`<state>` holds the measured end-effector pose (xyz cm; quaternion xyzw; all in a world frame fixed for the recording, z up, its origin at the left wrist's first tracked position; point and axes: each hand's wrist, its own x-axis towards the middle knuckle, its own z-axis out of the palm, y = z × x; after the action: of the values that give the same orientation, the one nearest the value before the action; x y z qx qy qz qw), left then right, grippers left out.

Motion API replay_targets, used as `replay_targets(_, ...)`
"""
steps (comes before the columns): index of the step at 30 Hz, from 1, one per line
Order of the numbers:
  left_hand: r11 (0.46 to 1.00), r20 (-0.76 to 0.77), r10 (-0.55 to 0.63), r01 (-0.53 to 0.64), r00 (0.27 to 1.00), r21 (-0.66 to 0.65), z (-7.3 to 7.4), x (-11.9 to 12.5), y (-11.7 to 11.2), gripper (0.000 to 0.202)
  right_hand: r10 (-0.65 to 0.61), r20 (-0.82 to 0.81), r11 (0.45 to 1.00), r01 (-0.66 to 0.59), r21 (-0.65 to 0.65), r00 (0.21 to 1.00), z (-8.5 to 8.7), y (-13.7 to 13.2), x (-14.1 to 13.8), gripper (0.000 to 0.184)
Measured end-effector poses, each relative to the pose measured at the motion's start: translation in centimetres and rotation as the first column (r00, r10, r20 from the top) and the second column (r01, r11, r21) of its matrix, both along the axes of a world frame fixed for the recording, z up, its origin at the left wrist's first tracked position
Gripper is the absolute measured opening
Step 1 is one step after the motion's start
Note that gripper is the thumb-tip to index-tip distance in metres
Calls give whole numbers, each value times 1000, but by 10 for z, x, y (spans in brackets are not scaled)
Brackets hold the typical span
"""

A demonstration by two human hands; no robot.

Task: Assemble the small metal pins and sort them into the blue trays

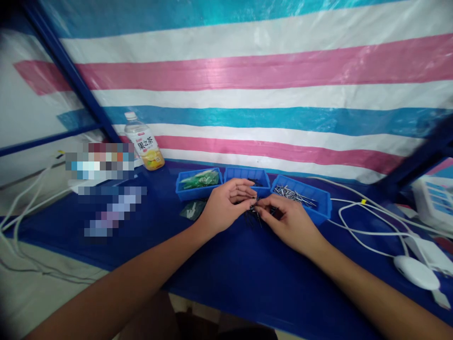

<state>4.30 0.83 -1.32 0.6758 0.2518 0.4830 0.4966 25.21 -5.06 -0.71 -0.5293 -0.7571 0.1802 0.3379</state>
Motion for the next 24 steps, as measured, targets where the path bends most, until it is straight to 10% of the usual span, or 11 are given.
replay_targets(12, 1000, 0, -22, 22, 1000, -3, 5, 0, -5, 44, 71, 18, 997, -71, -19, 997, 7, -3, -6, 30)
replay_targets(24, 915, -424, 185, 2, 887, 404, 8, -8, -7, 20, -110, -258, 979, 60, -195, 960, 0, 4, 3, 42)
